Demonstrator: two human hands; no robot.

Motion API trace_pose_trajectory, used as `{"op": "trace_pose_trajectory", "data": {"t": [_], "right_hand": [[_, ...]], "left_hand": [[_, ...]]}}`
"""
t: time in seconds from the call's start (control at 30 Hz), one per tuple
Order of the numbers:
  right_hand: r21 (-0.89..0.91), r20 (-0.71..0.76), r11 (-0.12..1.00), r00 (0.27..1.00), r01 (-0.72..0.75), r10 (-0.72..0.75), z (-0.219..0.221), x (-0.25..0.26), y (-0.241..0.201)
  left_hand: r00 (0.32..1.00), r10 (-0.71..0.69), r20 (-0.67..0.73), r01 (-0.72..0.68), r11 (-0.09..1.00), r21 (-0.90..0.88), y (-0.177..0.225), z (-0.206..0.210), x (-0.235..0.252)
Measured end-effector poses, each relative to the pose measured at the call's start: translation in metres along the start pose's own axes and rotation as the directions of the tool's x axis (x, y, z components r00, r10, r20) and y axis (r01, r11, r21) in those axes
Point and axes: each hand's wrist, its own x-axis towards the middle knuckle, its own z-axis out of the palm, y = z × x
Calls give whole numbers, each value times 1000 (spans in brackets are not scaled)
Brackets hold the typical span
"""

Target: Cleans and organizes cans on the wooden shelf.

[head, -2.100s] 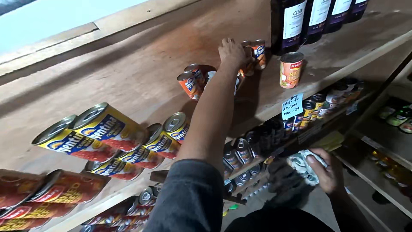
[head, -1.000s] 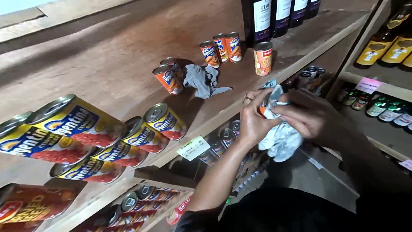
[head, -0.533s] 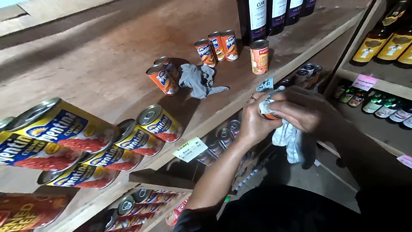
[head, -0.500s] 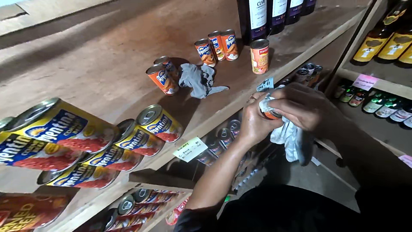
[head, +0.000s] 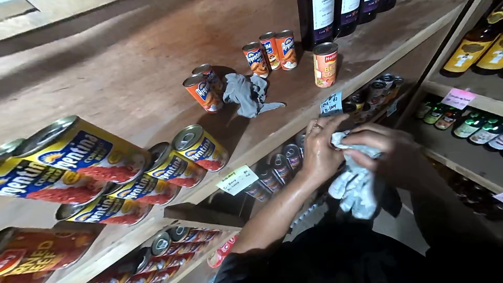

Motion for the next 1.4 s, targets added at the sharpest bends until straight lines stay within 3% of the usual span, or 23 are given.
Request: {"op": "trace_pose_trajectory", "data": {"t": [0.07, 0.13, 0.2, 0.27, 0.37, 0.47, 0.53, 0.63, 0.67, 0.73, 0.8, 0.87, 0.97, 1.1, 1.17, 1.3, 1.4], "right_hand": [[158, -89, 978, 985, -135, 150, -20, -8, 12], [195, -330, 959, 907, -208, 264, -32, -15, 22], [176, -493, 962, 827, -210, 270, -32, -15, 23], [119, -437, 981, 879, -156, 192, -18, -11, 15], [42, -96, 996, 992, -73, 77, 14, -8, 16], [66, 88, 968, 968, -242, 236, -1, -17, 40], [117, 34, 908, 915, -402, 401, -15, -27, 57], [174, -342, 860, 789, -480, 510, -16, -24, 46], [168, -426, 876, 768, -452, 478, -12, -19, 30], [102, -430, 937, 834, -335, 345, 10, -12, -1], [-28, -395, 996, 917, -81, 63, 45, -15, 1], [-139, -327, 985, 934, 101, -142, 52, -18, 14], [-231, -336, 973, 937, 17, -96, 42, -24, 23], [-238, -414, 949, 905, -207, 93, 32, -6, 8], [-225, -452, 963, 892, -149, 32, 35, -2, 4], [-202, -452, 963, 855, 181, -256, 39, -9, 20], [-295, -505, 952, 831, 86, -231, 39, -15, 24]], "left_hand": [[980, -169, 103, 187, 962, -201, 2, -3, -1], [927, -326, 184, 374, 768, -521, 1, -5, 0], [878, -418, 235, 451, 554, -699, 0, -3, 2], [853, -441, 278, 485, 476, -734, 4, -2, 4], [840, -430, 329, 517, 456, -724, 6, -3, 3], [817, -427, 386, 520, 260, -813, -7, -9, 0], [799, -443, 407, 488, 83, -869, -11, -11, -2], [757, -521, 394, 423, -69, -903, 0, -10, 6], [727, -561, 395, 422, -88, -902, 7, -7, 9], [670, -615, 416, 440, -122, -890, 19, 1, 12], [654, -604, 456, 451, -173, -876, 20, 5, 12], [649, -614, 449, 430, -191, -883, 13, 4, 12], [603, -685, 409, 418, -166, -893, 7, -3, 12], [622, -678, 392, 411, -143, -900, 7, 4, 5], [617, -686, 385, 412, -135, -901, 10, 5, 4], [638, -666, 387, 453, -81, -888, 12, 1, 1], [679, -641, 357, 436, -39, -899, 17, -3, 0]]}}
